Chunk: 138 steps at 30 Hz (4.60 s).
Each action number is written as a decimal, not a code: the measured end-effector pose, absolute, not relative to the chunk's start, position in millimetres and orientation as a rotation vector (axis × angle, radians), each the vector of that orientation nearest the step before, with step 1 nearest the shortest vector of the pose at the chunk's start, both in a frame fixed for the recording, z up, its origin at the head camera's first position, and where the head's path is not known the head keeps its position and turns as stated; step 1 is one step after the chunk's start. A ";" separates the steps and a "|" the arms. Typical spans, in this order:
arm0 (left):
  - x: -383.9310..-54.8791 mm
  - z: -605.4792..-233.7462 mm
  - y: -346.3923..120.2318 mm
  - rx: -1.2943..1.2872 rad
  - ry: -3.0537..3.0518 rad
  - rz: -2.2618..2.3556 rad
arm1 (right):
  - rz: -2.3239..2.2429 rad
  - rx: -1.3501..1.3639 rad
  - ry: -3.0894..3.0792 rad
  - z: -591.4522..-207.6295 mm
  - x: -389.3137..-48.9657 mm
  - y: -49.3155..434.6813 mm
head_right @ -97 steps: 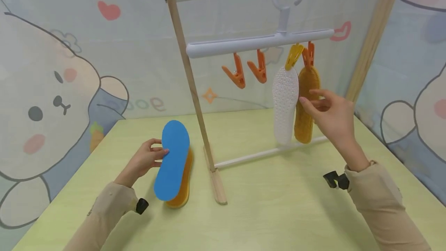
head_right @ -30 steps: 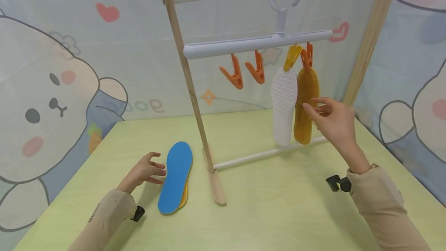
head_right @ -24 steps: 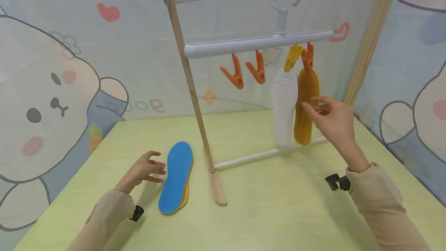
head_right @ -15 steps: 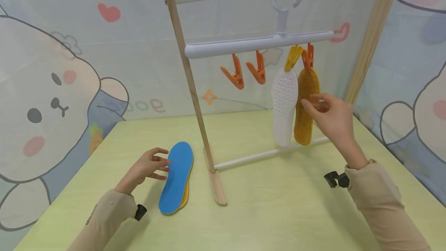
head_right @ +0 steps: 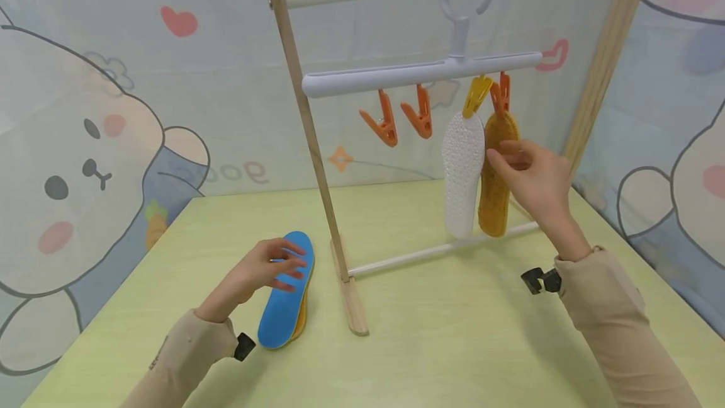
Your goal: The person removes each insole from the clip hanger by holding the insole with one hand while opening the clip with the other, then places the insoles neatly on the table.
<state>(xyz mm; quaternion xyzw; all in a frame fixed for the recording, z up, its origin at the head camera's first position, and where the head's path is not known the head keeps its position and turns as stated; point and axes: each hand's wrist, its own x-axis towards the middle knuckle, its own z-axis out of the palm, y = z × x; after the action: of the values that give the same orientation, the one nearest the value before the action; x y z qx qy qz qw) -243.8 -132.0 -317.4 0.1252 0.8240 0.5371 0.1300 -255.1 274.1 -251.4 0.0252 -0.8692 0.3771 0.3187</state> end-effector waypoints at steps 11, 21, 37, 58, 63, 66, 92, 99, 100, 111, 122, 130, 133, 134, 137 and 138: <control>-219.6 -300.5 -95.0 0.663 2.219 1.540 | 1.031 0.098 -2.236 -235.9 -265.5 268.0; -216.1 -290.0 -63.5 0.765 2.205 1.493 | 0.984 0.043 -2.220 -215.0 -277.3 256.2; -229.8 -294.3 -17.9 0.804 2.144 1.506 | 0.980 -0.008 -2.218 -199.2 -294.5 243.3; -269.6 -315.5 31.7 0.635 2.493 1.830 | 1.112 -0.140 -2.186 -190.4 -298.0 227.8; -279.5 -325.6 39.0 0.619 2.476 1.863 | 1.297 -0.081 -2.174 -188.8 -292.3 221.6; -282.7 -329.9 41.3 0.638 2.451 1.859 | 1.432 -0.041 -2.159 -188.1 -289.2 218.1; -265.8 -320.6 32.5 0.756 2.130 1.957 | 1.526 -0.047 -2.158 -190.7 -282.9 212.9; -255.1 -311.9 31.9 0.715 2.117 1.936 | 1.542 -0.086 -2.135 -191.3 -284.9 214.2; -255.2 -312.4 32.1 0.711 2.113 1.938 | 1.537 -0.089 -2.135 -191.5 -285.1 214.2; -269.2 -332.7 38.1 0.685 2.064 1.977 | 1.549 -0.061 -2.089 -194.3 -288.4 213.1; -264.1 -353.3 34.5 0.650 2.154 1.888 | 1.733 0.112 -1.938 -239.6 -377.7 267.9; -265.0 -360.6 29.7 0.656 2.139 1.909 | 1.650 0.077 -1.977 -253.8 -406.9 285.6; -265.0 -360.9 30.0 0.654 2.136 1.907 | 1.655 0.066 -1.981 -251.8 -403.7 283.2; -265.1 -361.4 30.2 0.654 2.136 1.907 | 1.653 0.060 -1.983 -251.3 -402.3 282.3; -264.7 -361.9 30.3 0.654 2.133 1.913 | 1.649 0.053 -1.987 -250.0 -398.7 280.9; -264.5 -361.9 30.4 0.658 2.130 1.917 | 1.647 0.051 -1.988 -249.8 -397.9 280.8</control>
<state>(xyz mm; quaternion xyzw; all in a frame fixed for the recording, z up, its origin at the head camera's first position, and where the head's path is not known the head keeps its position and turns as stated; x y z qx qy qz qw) -264.5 30.4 -361.9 0.2226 0.7207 0.6488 0.1003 -397.9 280.8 -249.8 0.0191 -0.7400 0.6130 0.2761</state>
